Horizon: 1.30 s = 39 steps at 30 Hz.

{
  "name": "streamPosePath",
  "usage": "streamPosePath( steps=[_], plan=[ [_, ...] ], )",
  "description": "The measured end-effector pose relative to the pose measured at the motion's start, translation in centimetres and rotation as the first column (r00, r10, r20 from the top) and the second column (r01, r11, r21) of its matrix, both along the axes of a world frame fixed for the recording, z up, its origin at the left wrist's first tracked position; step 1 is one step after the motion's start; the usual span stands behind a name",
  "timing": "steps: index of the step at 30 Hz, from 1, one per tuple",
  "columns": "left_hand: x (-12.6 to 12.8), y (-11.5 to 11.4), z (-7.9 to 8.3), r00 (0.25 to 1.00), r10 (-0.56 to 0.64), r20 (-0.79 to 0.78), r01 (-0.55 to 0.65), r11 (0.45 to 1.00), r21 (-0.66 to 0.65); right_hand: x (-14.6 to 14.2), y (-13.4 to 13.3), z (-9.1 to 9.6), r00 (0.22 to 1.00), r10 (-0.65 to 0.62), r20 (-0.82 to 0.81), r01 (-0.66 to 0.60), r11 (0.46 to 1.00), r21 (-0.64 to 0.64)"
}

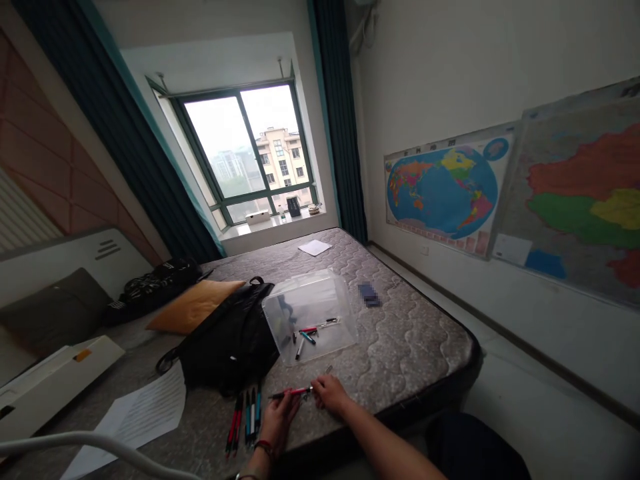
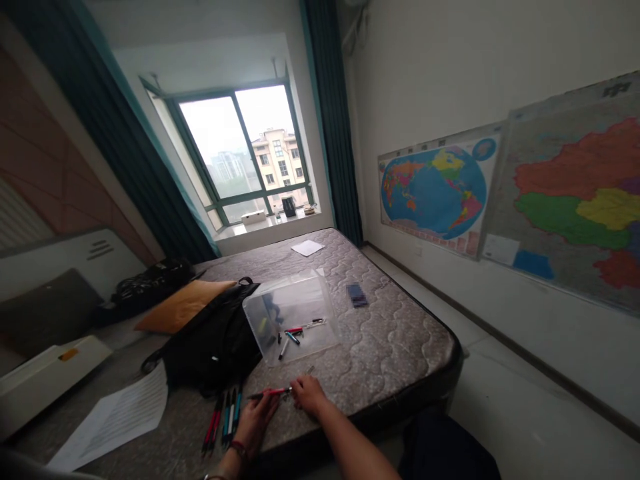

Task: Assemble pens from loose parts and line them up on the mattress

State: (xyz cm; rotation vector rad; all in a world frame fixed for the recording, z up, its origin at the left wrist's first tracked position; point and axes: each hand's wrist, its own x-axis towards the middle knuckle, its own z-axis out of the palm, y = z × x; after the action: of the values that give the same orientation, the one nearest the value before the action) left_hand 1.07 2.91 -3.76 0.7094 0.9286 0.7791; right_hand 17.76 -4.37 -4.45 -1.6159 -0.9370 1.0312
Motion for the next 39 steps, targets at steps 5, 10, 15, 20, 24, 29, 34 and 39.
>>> streamPosePath(
  steps=[5, 10, 15, 20, 24, 29, 34, 39],
  plan=[
    [0.2, 0.0, 0.7, 0.999, -0.014, -0.046, 0.013, 1.000, -0.021, 0.2, -0.4, -0.2, 0.998, 0.042, 0.045, -0.042, 0.999, -0.003],
    [0.0, 0.2, 0.6, 0.998, -0.056, -0.025, 0.055, 0.998, -0.039, 0.1, -0.4, -0.1, 0.995, 0.057, 0.087, -0.056, 0.998, -0.016],
    [-0.2, 0.4, 0.4, 0.998, -0.064, -0.003, 0.063, 0.997, -0.052, -0.1, -0.5, 0.2, 0.994, 0.062, 0.087, -0.059, 0.998, -0.035],
    [-0.4, 0.4, 0.0, 0.998, -0.069, 0.005, 0.069, 0.997, -0.040, -0.2, -0.5, 0.5, 0.999, 0.031, 0.008, -0.031, 0.998, -0.050],
    [-0.5, 0.3, -0.3, 0.997, -0.080, 0.023, 0.081, 0.996, -0.030, -0.3, -0.5, 0.6, 0.997, 0.076, -0.017, -0.077, 0.995, -0.067],
    [-0.5, 0.3, 0.1, 0.997, -0.080, 0.006, 0.081, 0.996, -0.037, -0.3, -0.4, 0.8, 0.995, 0.102, -0.021, -0.103, 0.991, -0.083],
    [-0.4, 0.3, 0.2, 0.997, -0.076, -0.010, 0.076, 0.996, -0.039, -0.2, -0.3, 1.2, 0.990, 0.094, -0.105, -0.109, 0.983, -0.150],
    [-0.5, 0.3, 0.0, 0.997, -0.078, 0.010, 0.078, 0.997, -0.025, -0.2, -0.4, 1.5, 0.990, 0.105, -0.091, -0.116, 0.985, -0.130]
  ],
)
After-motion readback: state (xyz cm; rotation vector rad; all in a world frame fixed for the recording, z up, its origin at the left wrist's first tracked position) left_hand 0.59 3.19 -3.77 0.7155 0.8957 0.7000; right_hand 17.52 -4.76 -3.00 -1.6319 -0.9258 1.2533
